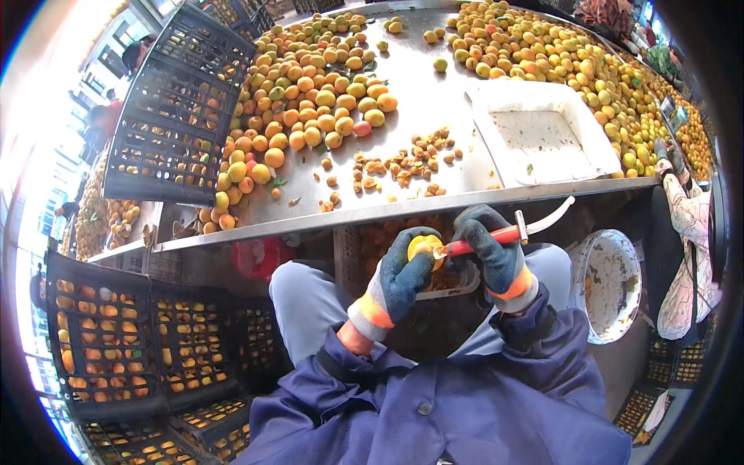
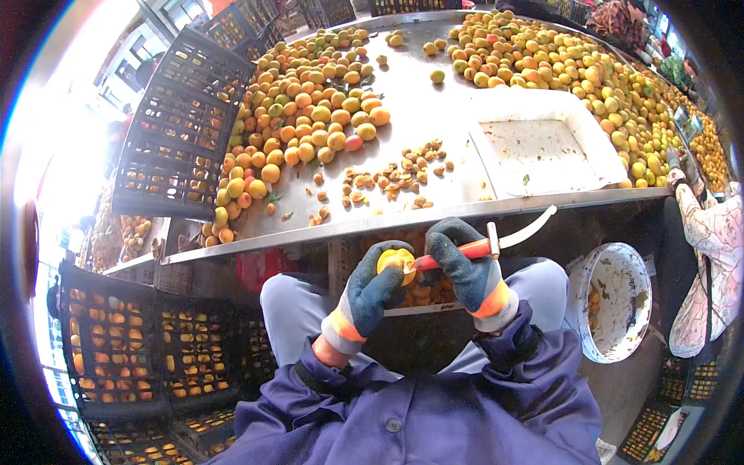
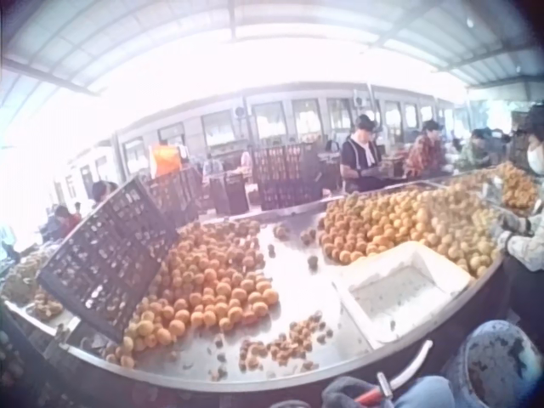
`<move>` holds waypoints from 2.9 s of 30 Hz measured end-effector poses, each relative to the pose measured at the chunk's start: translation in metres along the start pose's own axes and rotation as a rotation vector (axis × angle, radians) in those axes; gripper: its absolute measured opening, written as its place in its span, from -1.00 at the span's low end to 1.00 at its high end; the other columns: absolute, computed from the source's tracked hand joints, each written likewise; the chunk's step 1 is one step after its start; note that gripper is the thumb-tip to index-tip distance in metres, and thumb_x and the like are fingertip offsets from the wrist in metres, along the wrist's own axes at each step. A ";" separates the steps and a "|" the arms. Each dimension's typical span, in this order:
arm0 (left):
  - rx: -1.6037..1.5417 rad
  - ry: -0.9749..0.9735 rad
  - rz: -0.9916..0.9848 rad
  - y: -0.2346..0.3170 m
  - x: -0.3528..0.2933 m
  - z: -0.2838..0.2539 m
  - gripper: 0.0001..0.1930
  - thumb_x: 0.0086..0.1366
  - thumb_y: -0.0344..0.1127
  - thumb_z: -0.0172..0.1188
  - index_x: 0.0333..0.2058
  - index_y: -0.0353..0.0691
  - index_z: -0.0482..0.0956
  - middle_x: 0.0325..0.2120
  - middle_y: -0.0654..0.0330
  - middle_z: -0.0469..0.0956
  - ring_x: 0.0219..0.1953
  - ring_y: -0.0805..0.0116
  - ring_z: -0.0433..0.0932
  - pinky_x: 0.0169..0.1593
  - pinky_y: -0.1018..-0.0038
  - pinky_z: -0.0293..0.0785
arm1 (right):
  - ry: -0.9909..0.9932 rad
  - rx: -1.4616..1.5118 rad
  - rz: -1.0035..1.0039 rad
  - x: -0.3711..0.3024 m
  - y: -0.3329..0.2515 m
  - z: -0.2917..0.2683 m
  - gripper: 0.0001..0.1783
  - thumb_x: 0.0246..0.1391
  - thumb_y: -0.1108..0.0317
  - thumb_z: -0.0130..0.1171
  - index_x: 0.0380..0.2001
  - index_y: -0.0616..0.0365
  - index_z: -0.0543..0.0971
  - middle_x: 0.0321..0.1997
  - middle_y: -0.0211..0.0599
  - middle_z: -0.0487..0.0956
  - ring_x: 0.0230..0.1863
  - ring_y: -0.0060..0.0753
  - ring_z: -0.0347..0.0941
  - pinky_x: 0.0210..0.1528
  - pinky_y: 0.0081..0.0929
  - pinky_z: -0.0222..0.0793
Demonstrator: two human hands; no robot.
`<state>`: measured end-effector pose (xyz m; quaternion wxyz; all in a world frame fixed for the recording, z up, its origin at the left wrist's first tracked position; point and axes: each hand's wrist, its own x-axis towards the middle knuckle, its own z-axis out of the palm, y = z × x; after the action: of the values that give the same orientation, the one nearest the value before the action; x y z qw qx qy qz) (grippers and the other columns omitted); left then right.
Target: Pitting and slicing apricots using a small paring knife.
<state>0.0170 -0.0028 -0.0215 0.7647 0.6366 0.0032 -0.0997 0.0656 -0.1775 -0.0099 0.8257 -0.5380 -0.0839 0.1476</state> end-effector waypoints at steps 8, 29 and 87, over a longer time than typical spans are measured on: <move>-0.189 -0.021 -0.052 0.017 0.032 -0.010 -0.63 0.37 -0.18 -0.09 0.12 -0.10 0.27 -0.16 0.28 0.41 -0.23 0.56 0.38 -0.22 0.65 0.36 | -0.079 -0.117 -0.176 0.038 -0.006 0.013 -0.78 0.20 0.24 0.13 -0.41 0.17 0.48 -0.44 -0.46 0.45 -0.39 -0.63 0.40 -0.29 -0.62 0.33; 0.144 0.108 0.275 -0.018 0.112 -0.042 -0.74 0.38 -0.17 -0.11 -0.09 -0.13 0.43 -0.40 0.28 0.44 -0.47 0.54 0.40 -0.49 0.64 0.30 | 0.006 -0.141 -0.133 0.082 0.028 0.002 -0.73 0.26 0.21 -0.05 -0.35 0.15 0.53 -0.43 -0.48 0.49 -0.57 -0.76 0.23 -0.52 -0.74 0.14; 1.199 0.371 0.183 0.050 0.198 -0.185 -0.75 0.20 -0.25 0.12 -0.18 -0.20 0.60 -0.27 0.00 0.59 -0.22 0.04 0.58 -0.13 0.30 0.49 | 0.102 -0.756 -0.114 0.088 0.021 -0.019 -0.67 0.02 0.36 0.23 -0.26 0.15 0.29 -0.46 -0.30 0.39 -0.50 -0.44 0.32 -0.39 -0.43 0.33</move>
<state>0.2418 0.1567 -0.0344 0.2673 0.9588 0.0248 0.0935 0.1512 -0.1565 -0.0383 0.5792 -0.8055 -0.1209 0.0331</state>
